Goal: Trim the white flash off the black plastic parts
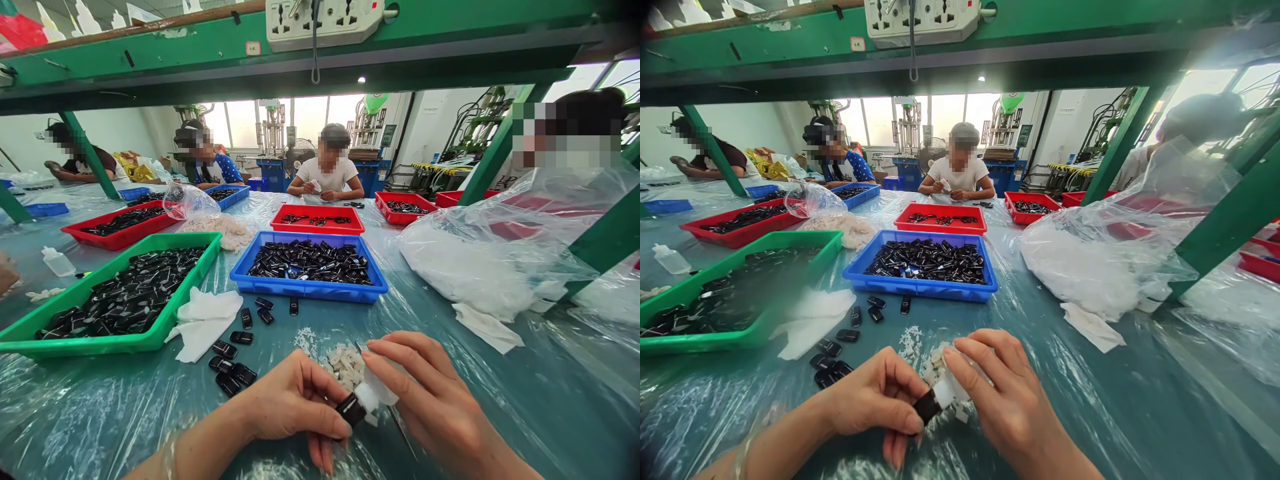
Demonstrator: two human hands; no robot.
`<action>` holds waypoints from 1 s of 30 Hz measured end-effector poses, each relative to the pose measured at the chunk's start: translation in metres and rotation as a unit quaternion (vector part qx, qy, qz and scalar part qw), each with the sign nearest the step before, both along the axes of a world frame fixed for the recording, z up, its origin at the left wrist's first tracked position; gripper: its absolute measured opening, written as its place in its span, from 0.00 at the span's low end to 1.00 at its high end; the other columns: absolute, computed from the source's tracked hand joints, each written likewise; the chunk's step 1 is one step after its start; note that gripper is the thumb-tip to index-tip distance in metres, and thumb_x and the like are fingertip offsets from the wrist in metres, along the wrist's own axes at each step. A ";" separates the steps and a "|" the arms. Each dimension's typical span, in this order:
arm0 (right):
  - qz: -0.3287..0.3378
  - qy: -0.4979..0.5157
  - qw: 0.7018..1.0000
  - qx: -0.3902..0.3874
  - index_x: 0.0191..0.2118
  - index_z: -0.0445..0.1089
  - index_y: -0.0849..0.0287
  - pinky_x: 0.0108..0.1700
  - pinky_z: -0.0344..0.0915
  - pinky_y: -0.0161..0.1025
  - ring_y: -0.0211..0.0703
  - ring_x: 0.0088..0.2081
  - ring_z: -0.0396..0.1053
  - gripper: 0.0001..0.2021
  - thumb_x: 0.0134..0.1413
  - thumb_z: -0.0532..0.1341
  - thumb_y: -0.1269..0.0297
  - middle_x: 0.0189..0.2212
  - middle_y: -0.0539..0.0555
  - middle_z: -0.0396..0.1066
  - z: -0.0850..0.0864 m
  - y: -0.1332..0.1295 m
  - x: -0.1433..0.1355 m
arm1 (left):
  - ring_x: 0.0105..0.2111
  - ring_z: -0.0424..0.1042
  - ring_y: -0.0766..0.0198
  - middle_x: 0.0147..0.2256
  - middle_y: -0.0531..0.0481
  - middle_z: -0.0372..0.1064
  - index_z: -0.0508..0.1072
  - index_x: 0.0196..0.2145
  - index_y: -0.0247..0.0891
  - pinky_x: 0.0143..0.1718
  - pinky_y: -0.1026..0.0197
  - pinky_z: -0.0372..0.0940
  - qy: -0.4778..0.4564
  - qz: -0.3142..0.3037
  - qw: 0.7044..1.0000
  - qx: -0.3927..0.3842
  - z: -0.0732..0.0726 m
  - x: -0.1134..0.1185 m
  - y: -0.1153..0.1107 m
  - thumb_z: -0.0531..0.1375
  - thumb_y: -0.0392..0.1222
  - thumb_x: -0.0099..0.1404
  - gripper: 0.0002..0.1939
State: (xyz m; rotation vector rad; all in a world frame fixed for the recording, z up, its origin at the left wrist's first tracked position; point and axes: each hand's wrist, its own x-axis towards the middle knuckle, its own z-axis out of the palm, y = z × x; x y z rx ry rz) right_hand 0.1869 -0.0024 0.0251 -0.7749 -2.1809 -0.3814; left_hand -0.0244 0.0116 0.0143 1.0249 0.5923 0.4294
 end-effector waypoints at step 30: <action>-0.006 0.012 1.000 -0.021 0.43 0.69 0.57 0.44 0.61 0.44 0.45 0.42 0.64 0.15 0.59 0.49 0.79 0.36 0.55 0.72 -0.001 0.001 0.000 | 0.16 0.68 0.68 0.18 0.50 0.69 0.76 0.26 0.28 0.18 0.68 0.63 0.034 0.034 0.999 0.024 0.000 0.001 0.000 0.68 0.41 0.47 0.12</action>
